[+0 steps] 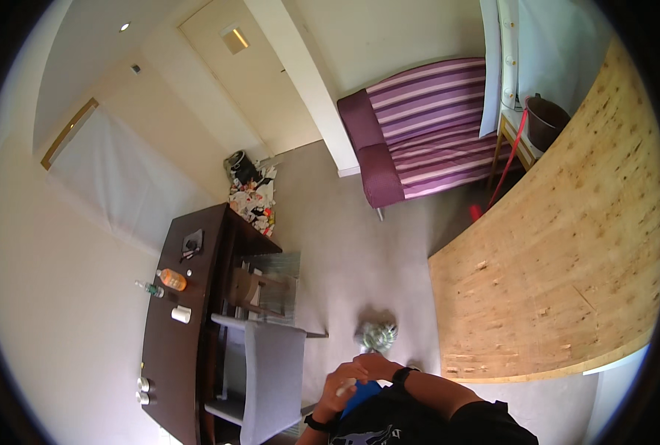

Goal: The recorder is mopping the floor of a cluttered room using a spin mop.

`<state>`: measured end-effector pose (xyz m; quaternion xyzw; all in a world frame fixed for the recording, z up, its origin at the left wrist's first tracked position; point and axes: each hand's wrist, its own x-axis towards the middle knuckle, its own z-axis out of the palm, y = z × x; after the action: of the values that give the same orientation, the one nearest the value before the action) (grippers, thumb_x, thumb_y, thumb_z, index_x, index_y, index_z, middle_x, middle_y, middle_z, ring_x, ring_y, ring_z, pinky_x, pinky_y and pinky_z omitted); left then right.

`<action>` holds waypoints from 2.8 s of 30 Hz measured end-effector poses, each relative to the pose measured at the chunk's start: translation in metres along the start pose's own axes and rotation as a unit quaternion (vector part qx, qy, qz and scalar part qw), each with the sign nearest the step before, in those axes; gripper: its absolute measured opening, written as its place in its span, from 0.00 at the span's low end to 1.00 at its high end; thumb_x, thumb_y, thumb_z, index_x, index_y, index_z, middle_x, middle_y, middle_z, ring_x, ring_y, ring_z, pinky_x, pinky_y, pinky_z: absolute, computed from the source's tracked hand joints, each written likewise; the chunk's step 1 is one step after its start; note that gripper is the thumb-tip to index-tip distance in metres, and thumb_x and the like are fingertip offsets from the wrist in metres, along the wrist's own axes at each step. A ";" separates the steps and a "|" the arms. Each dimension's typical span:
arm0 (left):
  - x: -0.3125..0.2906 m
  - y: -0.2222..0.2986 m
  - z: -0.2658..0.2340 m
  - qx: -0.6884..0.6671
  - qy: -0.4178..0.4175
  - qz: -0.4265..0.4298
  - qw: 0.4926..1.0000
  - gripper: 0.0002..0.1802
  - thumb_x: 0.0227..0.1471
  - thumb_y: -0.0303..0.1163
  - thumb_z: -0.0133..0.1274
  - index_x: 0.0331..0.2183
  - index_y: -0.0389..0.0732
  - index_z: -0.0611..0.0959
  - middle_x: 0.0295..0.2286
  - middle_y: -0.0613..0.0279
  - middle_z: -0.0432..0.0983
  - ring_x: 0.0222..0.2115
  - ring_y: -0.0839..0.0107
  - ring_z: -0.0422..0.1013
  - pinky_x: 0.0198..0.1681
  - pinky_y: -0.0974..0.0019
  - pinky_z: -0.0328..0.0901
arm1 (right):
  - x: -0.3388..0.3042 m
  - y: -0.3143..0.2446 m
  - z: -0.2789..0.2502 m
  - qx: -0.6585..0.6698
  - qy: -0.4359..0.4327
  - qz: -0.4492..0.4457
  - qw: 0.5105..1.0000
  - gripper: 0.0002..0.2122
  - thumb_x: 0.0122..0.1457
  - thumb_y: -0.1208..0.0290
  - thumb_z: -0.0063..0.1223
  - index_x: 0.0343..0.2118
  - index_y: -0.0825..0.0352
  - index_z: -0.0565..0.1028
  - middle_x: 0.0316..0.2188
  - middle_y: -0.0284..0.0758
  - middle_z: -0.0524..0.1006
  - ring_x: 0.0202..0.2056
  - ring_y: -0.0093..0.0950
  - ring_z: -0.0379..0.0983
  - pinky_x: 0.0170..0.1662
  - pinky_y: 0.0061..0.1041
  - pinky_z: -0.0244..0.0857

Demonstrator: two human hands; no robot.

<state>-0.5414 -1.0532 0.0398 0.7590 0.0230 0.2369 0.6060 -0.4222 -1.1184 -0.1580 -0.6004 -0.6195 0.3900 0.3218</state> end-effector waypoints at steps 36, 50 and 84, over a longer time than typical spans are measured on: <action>0.436 -0.235 -0.381 -0.031 0.068 -0.002 0.997 0.16 0.65 0.36 0.41 0.36 0.36 0.80 0.18 0.62 0.72 0.19 0.72 0.68 0.26 0.68 0.63 | 0.572 0.095 -0.343 -0.034 0.348 -0.014 0.937 0.08 0.54 0.68 0.63 0.33 0.64 0.77 0.36 0.41 0.77 0.35 0.40 0.77 0.38 0.30 0.72; 0.606 -0.343 -0.519 0.067 0.102 -0.093 0.988 0.09 0.57 0.25 0.49 0.40 0.38 0.80 0.26 0.54 0.79 0.25 0.65 0.76 0.32 0.65 0.68 | 0.742 0.224 -0.463 0.142 0.143 -0.133 0.970 0.13 0.51 0.66 0.61 0.40 0.61 0.77 0.40 0.42 0.77 0.39 0.46 0.74 0.43 0.35 0.69; 0.979 -0.462 -0.814 -0.019 -0.140 0.066 0.988 0.15 0.43 0.27 0.64 0.38 0.40 0.82 0.25 0.62 0.79 0.29 0.62 0.77 0.38 0.61 0.68 | 1.038 0.239 -0.700 -0.054 0.271 0.088 0.957 0.17 0.52 0.57 0.58 0.41 0.62 0.79 0.34 0.38 0.81 0.36 0.40 0.79 0.38 0.33 0.72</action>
<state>0.1274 0.1242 0.0590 0.7732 -0.1162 0.1679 0.6004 0.2281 -0.0234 -0.0957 -0.7523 -0.4742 0.2054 0.4088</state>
